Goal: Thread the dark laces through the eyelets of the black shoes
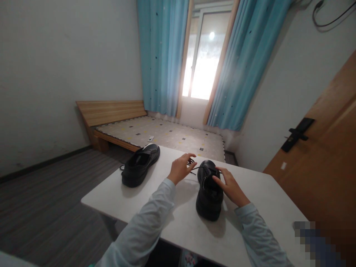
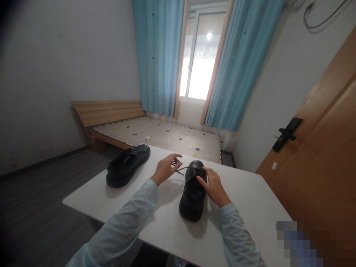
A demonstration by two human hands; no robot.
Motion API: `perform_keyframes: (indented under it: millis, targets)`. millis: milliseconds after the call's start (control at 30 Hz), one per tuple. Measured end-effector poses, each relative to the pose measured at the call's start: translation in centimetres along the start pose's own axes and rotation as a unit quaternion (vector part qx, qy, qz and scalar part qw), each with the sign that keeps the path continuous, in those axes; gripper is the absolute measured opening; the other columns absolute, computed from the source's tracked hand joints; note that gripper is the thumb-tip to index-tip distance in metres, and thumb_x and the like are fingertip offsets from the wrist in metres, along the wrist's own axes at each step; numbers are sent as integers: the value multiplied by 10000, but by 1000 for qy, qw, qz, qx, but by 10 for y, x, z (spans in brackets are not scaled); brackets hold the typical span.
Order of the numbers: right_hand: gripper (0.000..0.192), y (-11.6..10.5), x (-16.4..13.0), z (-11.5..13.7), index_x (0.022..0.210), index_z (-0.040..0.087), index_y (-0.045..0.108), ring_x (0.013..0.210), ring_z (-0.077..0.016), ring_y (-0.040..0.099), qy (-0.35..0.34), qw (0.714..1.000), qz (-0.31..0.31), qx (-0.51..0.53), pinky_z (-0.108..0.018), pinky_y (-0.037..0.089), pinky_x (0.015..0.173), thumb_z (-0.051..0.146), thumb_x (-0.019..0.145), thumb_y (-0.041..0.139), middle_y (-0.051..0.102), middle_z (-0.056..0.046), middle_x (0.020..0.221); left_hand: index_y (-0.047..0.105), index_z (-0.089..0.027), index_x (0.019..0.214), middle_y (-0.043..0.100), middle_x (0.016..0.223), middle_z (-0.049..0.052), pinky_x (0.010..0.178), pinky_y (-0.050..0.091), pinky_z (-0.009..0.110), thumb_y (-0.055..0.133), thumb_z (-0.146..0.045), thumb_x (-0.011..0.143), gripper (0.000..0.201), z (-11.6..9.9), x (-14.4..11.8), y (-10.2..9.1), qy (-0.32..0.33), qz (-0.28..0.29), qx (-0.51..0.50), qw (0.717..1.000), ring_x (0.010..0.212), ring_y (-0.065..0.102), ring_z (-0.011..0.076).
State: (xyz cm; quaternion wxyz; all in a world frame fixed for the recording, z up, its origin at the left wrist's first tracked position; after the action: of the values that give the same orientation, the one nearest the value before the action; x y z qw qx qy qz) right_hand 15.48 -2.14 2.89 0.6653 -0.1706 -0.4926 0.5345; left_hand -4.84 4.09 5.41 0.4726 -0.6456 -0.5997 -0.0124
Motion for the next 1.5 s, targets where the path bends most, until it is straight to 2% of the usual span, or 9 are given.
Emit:
perform_keyframes:
  millis: [167, 333, 500, 800, 900, 1000, 1200, 1333, 1500]
  targets:
    - [472, 2, 0, 1, 1186, 198, 484, 1142, -271, 486, 1, 1000, 11, 1, -472, 350, 986, 512, 835, 452, 554, -115, 1193, 595, -298, 1068, 584, 1012, 31, 663, 437, 249, 546, -407, 823, 273, -6, -9, 36, 33, 101, 136, 985, 834, 614, 177]
    - [467, 2, 0, 1, 1178, 192, 484, 1138, -272, 485, -2, 1000, 9, -1, -470, 352, 983, 508, 836, 456, 554, -117, 1188, 610, -261, 948, 575, 951, 28, 643, 423, 247, 511, -357, 849, 169, -8, -10, 47, 38, 109, 164, 980, 811, 603, 174]
    - [453, 0, 0, 1, 1178, 196, 481, 1131, -274, 487, -4, 1000, 12, -1, -475, 356, 974, 496, 840, 456, 557, -120, 1181, 588, -253, 907, 567, 920, 22, 628, 402, 241, 438, -341, 876, 177, -4, -7, 35, 1, 62, 135, 989, 759, 582, 154]
    - [462, -3, -1, 2, 1168, 194, 496, 1119, -276, 497, -1, 1000, -1, 6, -471, 361, 966, 508, 830, 455, 570, -119, 1162, 559, -196, 749, 597, 757, -4, 659, 371, 233, 454, -253, 800, 130, 28, 4, 14, -163, -4, -35, 986, 684, 521, 126]
    - [458, -3, -1, 2, 1164, 201, 501, 1116, -275, 503, -3, 1000, -4, 4, -466, 367, 962, 509, 829, 453, 573, -114, 1161, 532, -188, 690, 550, 634, -27, 621, 356, 227, 439, -243, 777, 138, 37, 5, 13, -196, -19, -111, 974, 618, 488, 117]
    - [452, -4, -1, 2, 1160, 203, 504, 1111, -277, 507, -5, 1000, -6, 1, -464, 370, 960, 506, 829, 452, 575, -114, 1157, 498, -178, 630, 503, 592, -35, 590, 346, 218, 429, -251, 752, 158, 41, 6, 11, -195, -55, -204, 958, 595, 465, 109]
    - [460, -4, -2, 1, 1164, 186, 496, 1115, -280, 501, 3, 1000, 3, 2, -468, 362, 967, 500, 830, 453, 568, -123, 1163, 505, -158, 616, 406, 550, -49, 476, 288, 186, 482, -349, 709, 213, 47, 4, 5, -229, -97, -365, 897, 503, 368, 77]
    - [449, -4, -2, 1, 1162, 196, 493, 1119, -275, 497, 2, 1000, 4, 5, -464, 359, 970, 496, 830, 457, 566, -117, 1166, 526, -152, 645, 354, 520, -64, 414, 210, 180, 518, -383, 690, 235, 52, 4, -5, -244, -143, -412, 866, 455, 306, 63]
    - [461, -3, -3, 1, 1175, 182, 482, 1134, -279, 483, 5, 1000, 13, 5, -473, 344, 983, 494, 836, 452, 552, -126, 1185, 508, -153, 644, 461, 579, -41, 407, 223, 178, 496, -348, 719, 210, 56, 4, -31, -223, -241, -415, 848, 455, 308, 59]
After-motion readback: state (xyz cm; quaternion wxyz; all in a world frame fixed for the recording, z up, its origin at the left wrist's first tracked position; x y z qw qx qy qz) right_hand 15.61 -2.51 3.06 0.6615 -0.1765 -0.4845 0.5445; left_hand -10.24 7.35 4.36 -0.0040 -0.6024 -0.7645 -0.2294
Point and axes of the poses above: each hand's wrist, its own x-axis towards the middle knuckle, its own y-axis out of the palm, z = x × y, the point moved 7 cm from there along x, towards the middle knuckle
